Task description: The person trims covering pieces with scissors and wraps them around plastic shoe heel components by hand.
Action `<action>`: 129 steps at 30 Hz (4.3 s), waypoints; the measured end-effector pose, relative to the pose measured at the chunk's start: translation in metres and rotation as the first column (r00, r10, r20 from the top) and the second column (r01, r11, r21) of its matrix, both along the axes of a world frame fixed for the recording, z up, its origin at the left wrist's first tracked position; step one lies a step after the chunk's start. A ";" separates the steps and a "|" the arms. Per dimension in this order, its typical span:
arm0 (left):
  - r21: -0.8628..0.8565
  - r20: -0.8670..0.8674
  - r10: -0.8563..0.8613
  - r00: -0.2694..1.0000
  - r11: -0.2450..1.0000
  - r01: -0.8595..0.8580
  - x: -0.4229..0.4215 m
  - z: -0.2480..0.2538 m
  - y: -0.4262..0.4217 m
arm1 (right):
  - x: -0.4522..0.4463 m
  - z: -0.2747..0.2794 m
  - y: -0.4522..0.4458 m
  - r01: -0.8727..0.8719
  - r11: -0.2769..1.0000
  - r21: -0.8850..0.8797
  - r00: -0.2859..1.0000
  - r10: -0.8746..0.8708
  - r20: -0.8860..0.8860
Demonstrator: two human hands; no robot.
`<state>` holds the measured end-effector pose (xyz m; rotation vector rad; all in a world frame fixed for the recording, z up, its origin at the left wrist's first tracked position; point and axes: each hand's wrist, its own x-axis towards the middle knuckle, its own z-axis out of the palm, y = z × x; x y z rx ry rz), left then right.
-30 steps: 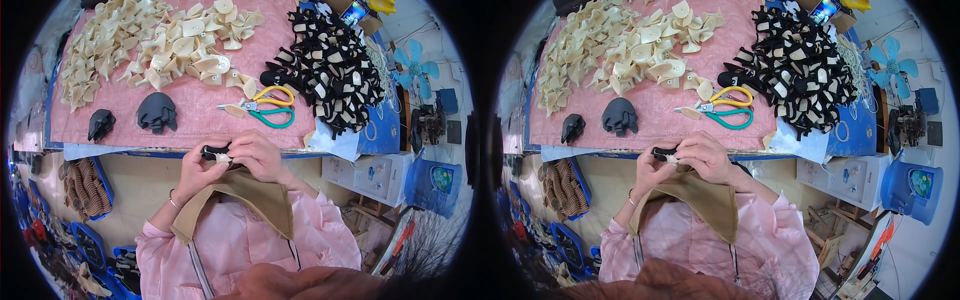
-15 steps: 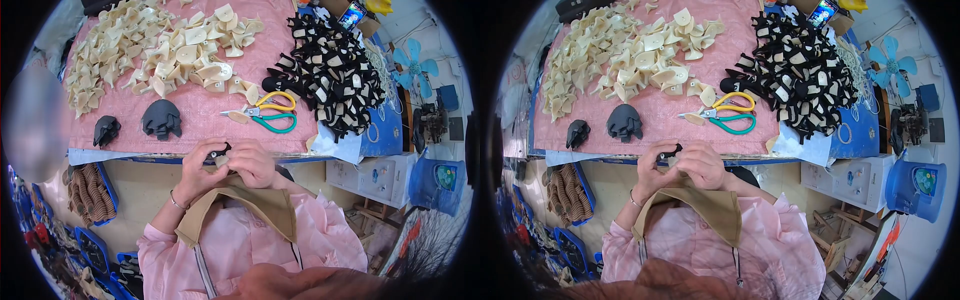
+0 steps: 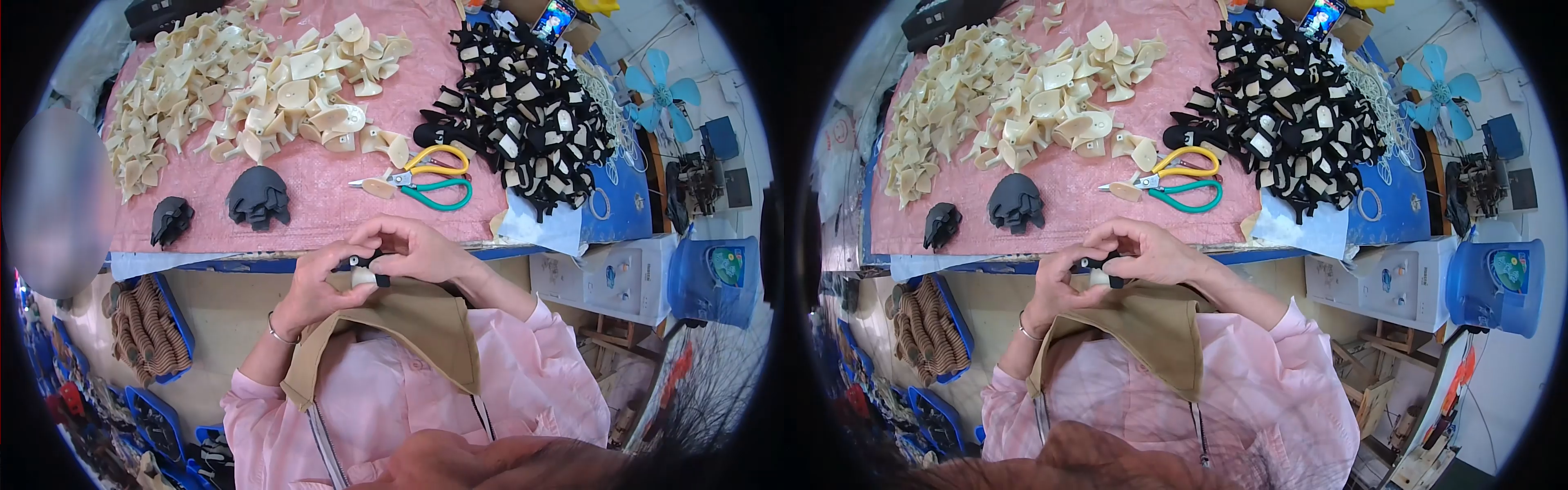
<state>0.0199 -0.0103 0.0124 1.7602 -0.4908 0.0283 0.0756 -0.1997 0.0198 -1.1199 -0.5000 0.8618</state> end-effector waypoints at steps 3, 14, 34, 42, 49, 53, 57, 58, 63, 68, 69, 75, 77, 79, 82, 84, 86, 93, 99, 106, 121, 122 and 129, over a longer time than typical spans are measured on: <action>0.064 -0.015 0.010 1.000 0.998 -0.009 -0.006 0.001 0.001 | -0.008 -0.006 0.002 0.035 0.998 -0.051 0.998 -0.032 0.062; -0.298 -0.447 0.066 0.892 0.929 -0.218 -0.016 -0.015 -0.019 | -0.024 -0.010 -0.025 0.493 0.868 0.058 0.420 -0.296 0.858; -0.570 -0.296 -0.131 0.946 0.819 -0.065 0.016 -0.037 -0.045 | -0.028 -0.050 -0.024 0.151 0.965 0.214 0.816 0.000 -0.578; -0.445 -0.324 0.086 0.942 0.865 -0.232 0.011 -0.035 -0.052 | -0.034 -0.015 -0.023 0.682 0.732 0.004 0.712 -0.664 0.229; -0.078 0.135 0.166 0.977 0.985 -0.157 0.009 -0.044 -0.046 | -0.037 -0.023 -0.017 0.617 0.785 -0.049 0.787 -0.617 0.023; -0.091 -0.068 0.190 0.979 0.976 -0.196 0.006 -0.030 -0.051 | -0.041 -0.031 -0.018 0.588 0.807 -0.049 0.808 -0.583 0.088; 0.095 0.182 0.234 0.955 0.962 -0.254 0.010 -0.025 -0.059 | -0.047 -0.042 -0.011 0.659 0.752 0.030 0.752 -0.657 -0.046; 0.052 0.180 0.250 0.951 0.963 -0.263 0.010 -0.027 -0.060 | -0.048 -0.044 -0.009 0.687 0.726 0.035 0.727 -0.686 -0.033; 0.040 0.196 0.226 0.954 0.970 -0.238 0.005 -0.043 -0.064 | -0.056 -0.057 -0.006 0.704 0.698 0.131 0.707 -0.706 -0.031; -0.043 0.179 0.247 0.952 0.969 -0.244 0.006 -0.043 -0.066 | -0.057 -0.060 -0.006 0.687 0.711 0.151 0.724 -0.688 -0.055; -0.033 0.228 0.268 0.936 0.963 -0.268 0.007 -0.042 -0.067 | -0.057 -0.060 -0.005 0.689 0.705 0.169 0.722 -0.689 -0.069; -0.188 0.094 0.355 0.930 0.924 -0.333 0.005 -0.048 -0.077 | -0.053 -0.052 0.001 0.684 0.702 0.198 0.724 -0.687 -0.069; -0.219 0.053 0.410 0.910 0.894 -0.390 0.004 -0.050 -0.077 | -0.052 -0.050 0.006 0.706 0.679 0.202 0.702 -0.708 -0.072; -0.217 0.013 0.391 0.920 0.900 -0.379 0.007 -0.052 -0.074 | -0.051 -0.049 0.009 0.702 0.687 0.190 0.711 -0.690 -0.134; -0.374 -0.195 0.277 0.941 0.866 -0.332 0.013 -0.040 -0.067 | -0.043 -0.053 -0.004 0.553 0.823 0.129 0.833 -0.552 -0.051; -0.393 -0.241 0.207 0.948 0.872 -0.291 0.015 -0.029 -0.059 | -0.041 -0.052 -0.013 0.573 0.807 0.147 0.819 -0.569 -0.069; -0.527 -0.355 0.029 0.935 0.819 -0.225 0.015 -0.024 -0.050 | -0.038 -0.049 -0.013 0.591 0.790 0.163 0.806 -0.585 -0.085; -0.481 -0.291 -0.052 0.955 0.871 -0.099 0.009 -0.016 -0.047 | -0.036 -0.051 0.007 0.432 0.897 0.095 0.902 -0.429 -0.052; -0.606 -0.388 -0.120 0.914 0.780 -0.155 -0.001 -0.024 -0.037 | -0.040 -0.059 0.002 0.453 0.886 0.101 0.879 -0.462 0.113; -0.432 -0.483 0.035 0.875 0.860 -0.273 -0.008 -0.041 -0.035 | -0.039 -0.061 0.003 0.535 0.843 0.053 0.734 -0.495 0.465; -0.417 -0.630 -0.143 0.763 0.891 -0.177 -0.013 -0.017 -0.014 | -0.042 -0.063 0.003 0.562 0.820 0.109 0.611 -0.501 0.613; -0.383 -0.599 -0.107 0.794 0.909 -0.166 -0.014 -0.016 -0.015 | -0.043 -0.061 0.003 0.569 0.816 0.100 0.593 -0.492 0.637; -0.330 -0.521 0.080 0.850 0.899 -0.287 -0.016 -0.029 -0.021 | -0.041 -0.054 0.000 0.541 0.836 0.092 0.685 -0.502 0.528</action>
